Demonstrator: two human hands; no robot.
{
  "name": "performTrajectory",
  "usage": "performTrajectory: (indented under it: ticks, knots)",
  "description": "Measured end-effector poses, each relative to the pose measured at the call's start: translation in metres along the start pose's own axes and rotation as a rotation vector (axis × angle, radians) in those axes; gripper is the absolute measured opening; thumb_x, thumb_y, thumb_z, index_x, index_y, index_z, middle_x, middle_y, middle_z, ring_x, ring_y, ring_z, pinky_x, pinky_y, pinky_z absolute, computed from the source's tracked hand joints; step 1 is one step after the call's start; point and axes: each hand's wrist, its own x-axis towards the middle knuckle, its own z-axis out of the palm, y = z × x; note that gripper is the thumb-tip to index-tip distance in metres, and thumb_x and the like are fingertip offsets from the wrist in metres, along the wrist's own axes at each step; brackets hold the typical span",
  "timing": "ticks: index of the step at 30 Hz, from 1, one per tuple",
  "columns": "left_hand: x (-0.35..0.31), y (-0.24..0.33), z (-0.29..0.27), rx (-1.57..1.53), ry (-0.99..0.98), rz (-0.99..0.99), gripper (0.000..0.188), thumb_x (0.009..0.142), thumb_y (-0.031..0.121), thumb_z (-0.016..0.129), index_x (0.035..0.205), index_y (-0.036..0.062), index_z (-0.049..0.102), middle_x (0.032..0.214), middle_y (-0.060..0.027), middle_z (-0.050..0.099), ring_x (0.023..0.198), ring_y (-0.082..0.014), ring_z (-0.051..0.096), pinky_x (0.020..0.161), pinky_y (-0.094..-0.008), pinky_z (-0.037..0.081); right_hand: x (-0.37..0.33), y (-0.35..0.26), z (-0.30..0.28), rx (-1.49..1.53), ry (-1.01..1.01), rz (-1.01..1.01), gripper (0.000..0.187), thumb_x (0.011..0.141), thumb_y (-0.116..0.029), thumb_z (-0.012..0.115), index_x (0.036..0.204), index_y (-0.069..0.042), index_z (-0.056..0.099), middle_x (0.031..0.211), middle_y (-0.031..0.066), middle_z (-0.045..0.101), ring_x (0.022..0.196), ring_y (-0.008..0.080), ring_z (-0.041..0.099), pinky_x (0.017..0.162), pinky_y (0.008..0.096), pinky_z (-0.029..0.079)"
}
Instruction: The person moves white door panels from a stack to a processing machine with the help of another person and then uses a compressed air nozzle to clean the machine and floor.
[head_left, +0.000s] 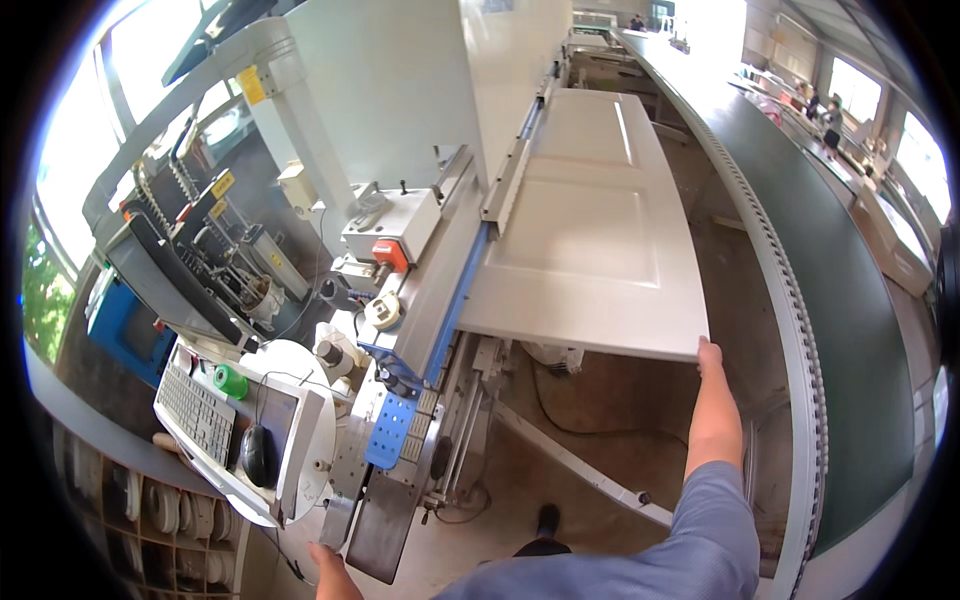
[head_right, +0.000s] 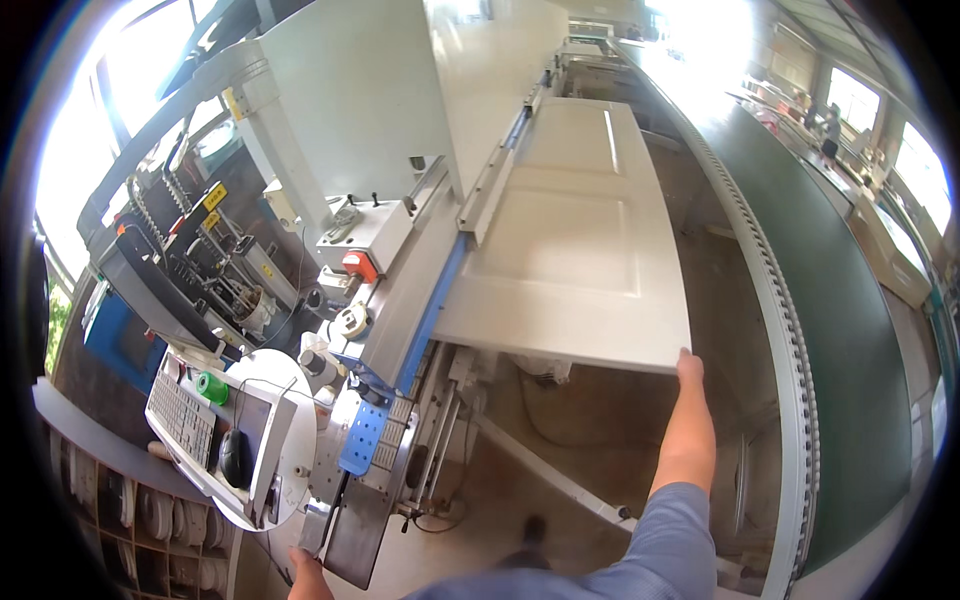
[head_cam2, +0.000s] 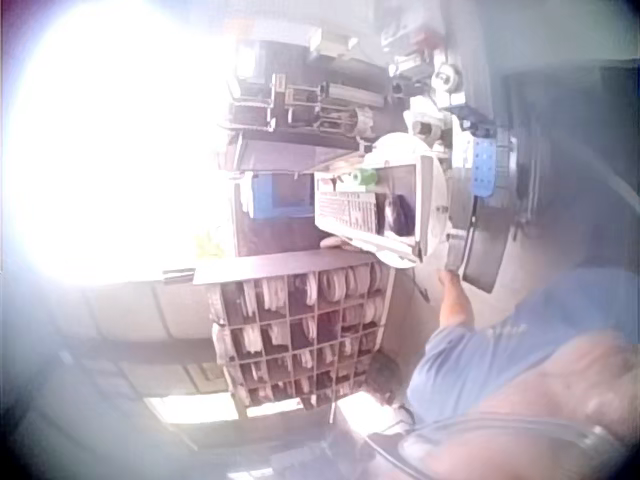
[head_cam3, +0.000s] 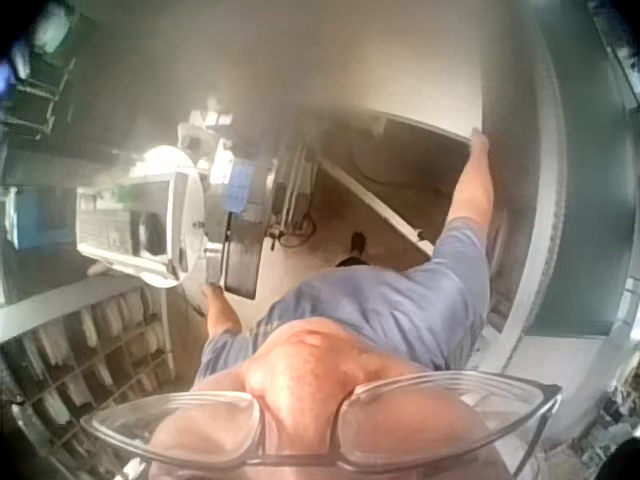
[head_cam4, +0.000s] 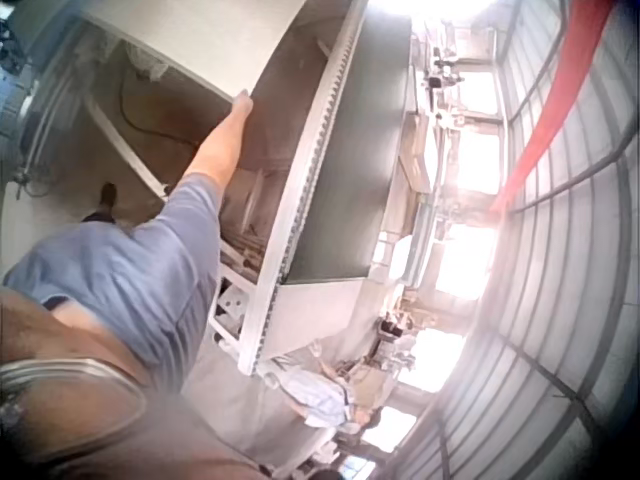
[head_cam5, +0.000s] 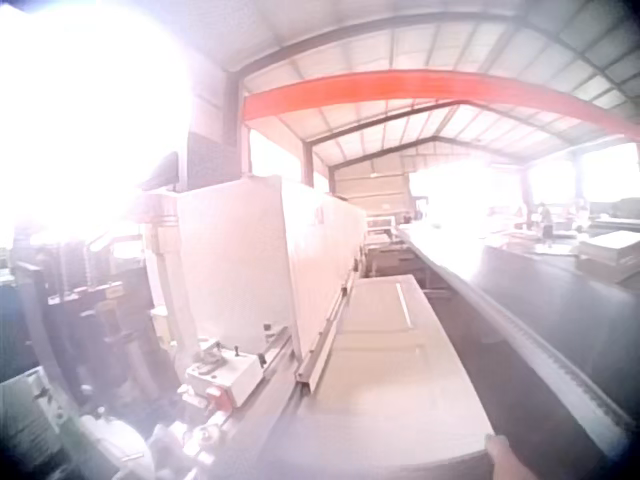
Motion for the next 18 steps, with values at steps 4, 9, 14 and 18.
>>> performTrajectory:
  ticks: [4, 9, 14, 18]
  knots:
    - [0.007, -0.005, -0.016, 0.067, 0.03, -0.099, 0.07, 0.09, 0.06, 0.036, 0.139, 0.0112, 0.044, 0.136, -0.0054, 0.051, 0.109, -0.0268, 0.052, 0.079, -0.0424, 0.039, -0.064, 0.077, 0.028, 0.006, 0.181, -0.316, 0.052, 0.093, -0.042, 0.054, 0.11, 0.007, 0.058, 0.104, 0.0247, 0.063, 0.095, 0.0364, 0.06, 0.084, 0.0431, 0.046]
    - [0.024, -0.01, -0.004, 0.093, -0.226, -0.139, 0.071, 0.088, 0.064, 0.031, 0.135, 0.0134, 0.049, 0.13, -0.0028, 0.055, 0.107, -0.0242, 0.051, 0.076, -0.0389, 0.038, -0.28, 0.287, 0.035, -0.168, 0.267, -0.134, 0.052, 0.09, -0.026, 0.059, 0.131, 0.004, 0.047, 0.128, 0.028, 0.051, 0.122, 0.0406, 0.048, 0.102, 0.0452, 0.04]
    - [0.019, -0.056, 0.004, 0.233, -0.518, 0.059, 0.06, 0.09, 0.065, 0.032, 0.114, 0.0171, 0.06, 0.097, -0.0025, 0.066, 0.076, -0.0193, 0.058, 0.061, -0.0366, 0.042, -0.516, 0.543, 0.017, -0.537, 0.055, 0.247, 0.047, 0.088, -0.031, 0.061, 0.124, -0.003, 0.053, 0.124, 0.0224, 0.053, 0.115, 0.0375, 0.047, 0.099, 0.046, 0.035]
    - [-0.002, -0.1, -0.055, 0.493, -0.508, -0.199, 0.059, 0.093, 0.06, 0.036, 0.11, 0.0083, 0.059, 0.09, -0.0073, 0.067, 0.071, -0.0217, 0.06, 0.059, -0.0367, 0.045, -0.629, 0.633, -0.012, -0.407, -0.327, 0.609, 0.035, 0.088, -0.033, 0.061, 0.108, -0.004, 0.058, 0.107, 0.0167, 0.058, 0.093, 0.03, 0.052, 0.078, 0.0417, 0.039]
